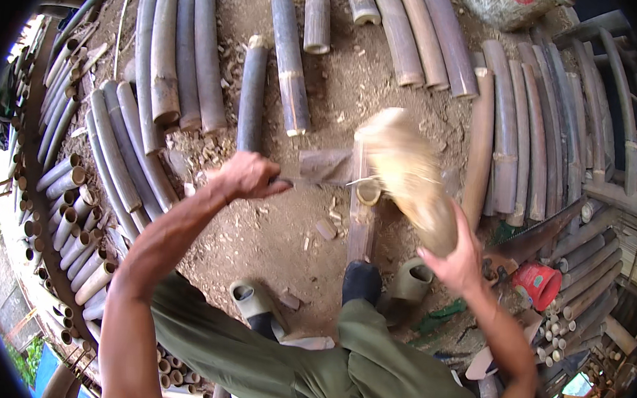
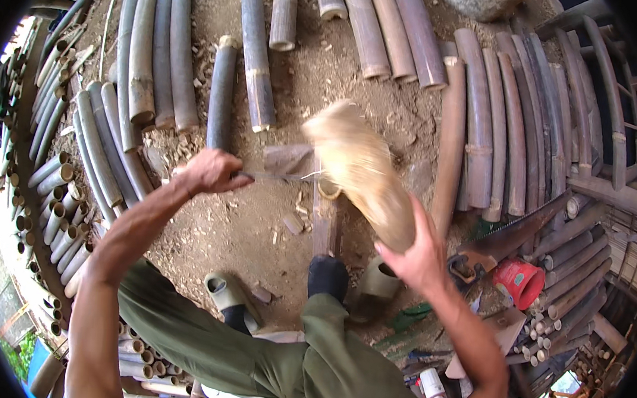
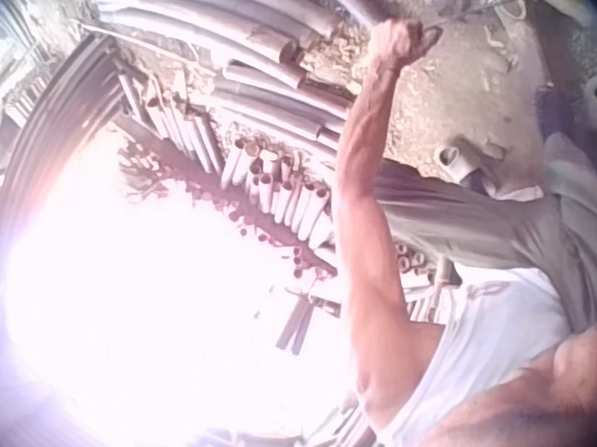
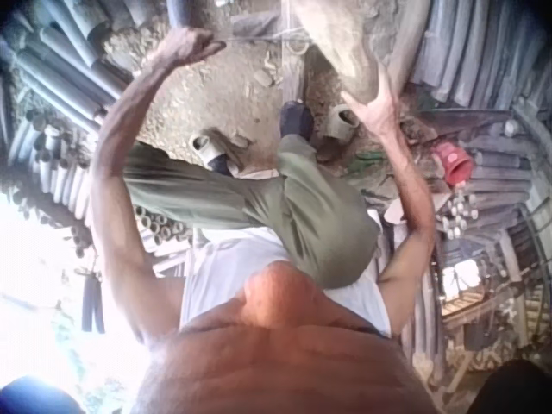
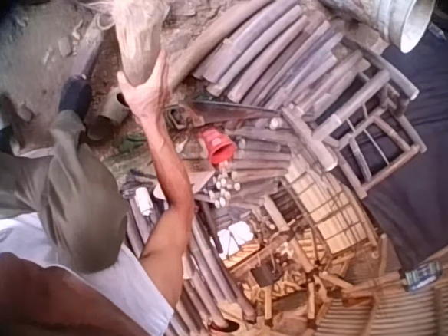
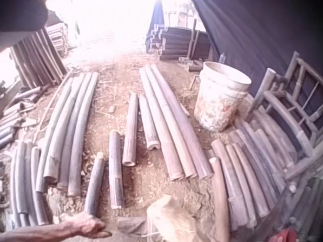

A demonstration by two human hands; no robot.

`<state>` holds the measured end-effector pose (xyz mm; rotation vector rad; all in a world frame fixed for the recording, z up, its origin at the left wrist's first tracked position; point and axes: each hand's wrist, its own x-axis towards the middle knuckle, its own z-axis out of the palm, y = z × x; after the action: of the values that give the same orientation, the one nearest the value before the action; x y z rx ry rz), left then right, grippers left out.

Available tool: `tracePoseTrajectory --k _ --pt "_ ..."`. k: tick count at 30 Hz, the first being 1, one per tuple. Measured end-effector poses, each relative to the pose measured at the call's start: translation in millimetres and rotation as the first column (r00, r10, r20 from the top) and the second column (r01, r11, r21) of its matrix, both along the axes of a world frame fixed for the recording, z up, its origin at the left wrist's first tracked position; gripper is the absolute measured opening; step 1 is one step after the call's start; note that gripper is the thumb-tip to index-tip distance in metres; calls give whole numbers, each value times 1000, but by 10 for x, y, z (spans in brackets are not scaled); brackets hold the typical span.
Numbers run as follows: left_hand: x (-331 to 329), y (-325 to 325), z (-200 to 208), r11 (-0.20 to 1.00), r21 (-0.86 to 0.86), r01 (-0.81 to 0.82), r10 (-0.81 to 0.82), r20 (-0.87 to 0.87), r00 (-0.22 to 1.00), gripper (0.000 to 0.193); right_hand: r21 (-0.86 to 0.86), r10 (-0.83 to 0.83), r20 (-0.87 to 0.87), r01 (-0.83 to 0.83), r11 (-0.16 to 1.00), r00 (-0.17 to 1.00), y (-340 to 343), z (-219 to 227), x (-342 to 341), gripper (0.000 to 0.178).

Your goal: The person selects a bamboo pole and uses a knife and a wooden mallet to split and shape it. They then use a chisel to hollow out the interior of the bamboo segment, repeatedly striking the chisel with the mallet to remove material.

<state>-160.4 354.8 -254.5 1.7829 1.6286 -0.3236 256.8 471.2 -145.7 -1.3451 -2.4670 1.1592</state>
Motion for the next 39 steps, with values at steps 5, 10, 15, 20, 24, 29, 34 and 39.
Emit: tracePoseTrajectory --k 5,10,15,20,24,29,34,39 --pt "48 -300 17 754 414 -510 439 259 860 32 -102 -485 9 484 869 874 -1053 -495 1112 98" --pt "-312 100 -329 608 660 -441 557 41 829 31 89 -656 255 658 748 711 -2123 -944 1981 99" --pt "-687 251 -753 707 623 -334 543 -177 821 49 156 -787 136 771 617 602 -2700 -1291 2192 60" --pt "-770 357 -658 806 441 -395 544 -288 788 55 431 -968 251 898 90 -23 -2917 -1426 2853 47" --pt "-877 450 -340 813 470 -343 514 -304 802 70 453 -685 533 852 -264 -496 -3187 -1548 3800 69" --pt "-631 607 -103 869 335 -364 441 -192 877 58 365 -741 553 910 -197 -382 -4154 -1993 4850 78" --pt "-610 663 -62 869 359 -341 388 -65 919 47 335 -496 852 901 275 -165 -4470 -2140 5483 84" --pt "-646 607 661 813 412 -413 484 -81 871 39 -35 -720 494 817 -576 -486 -3762 -2023 4573 56"
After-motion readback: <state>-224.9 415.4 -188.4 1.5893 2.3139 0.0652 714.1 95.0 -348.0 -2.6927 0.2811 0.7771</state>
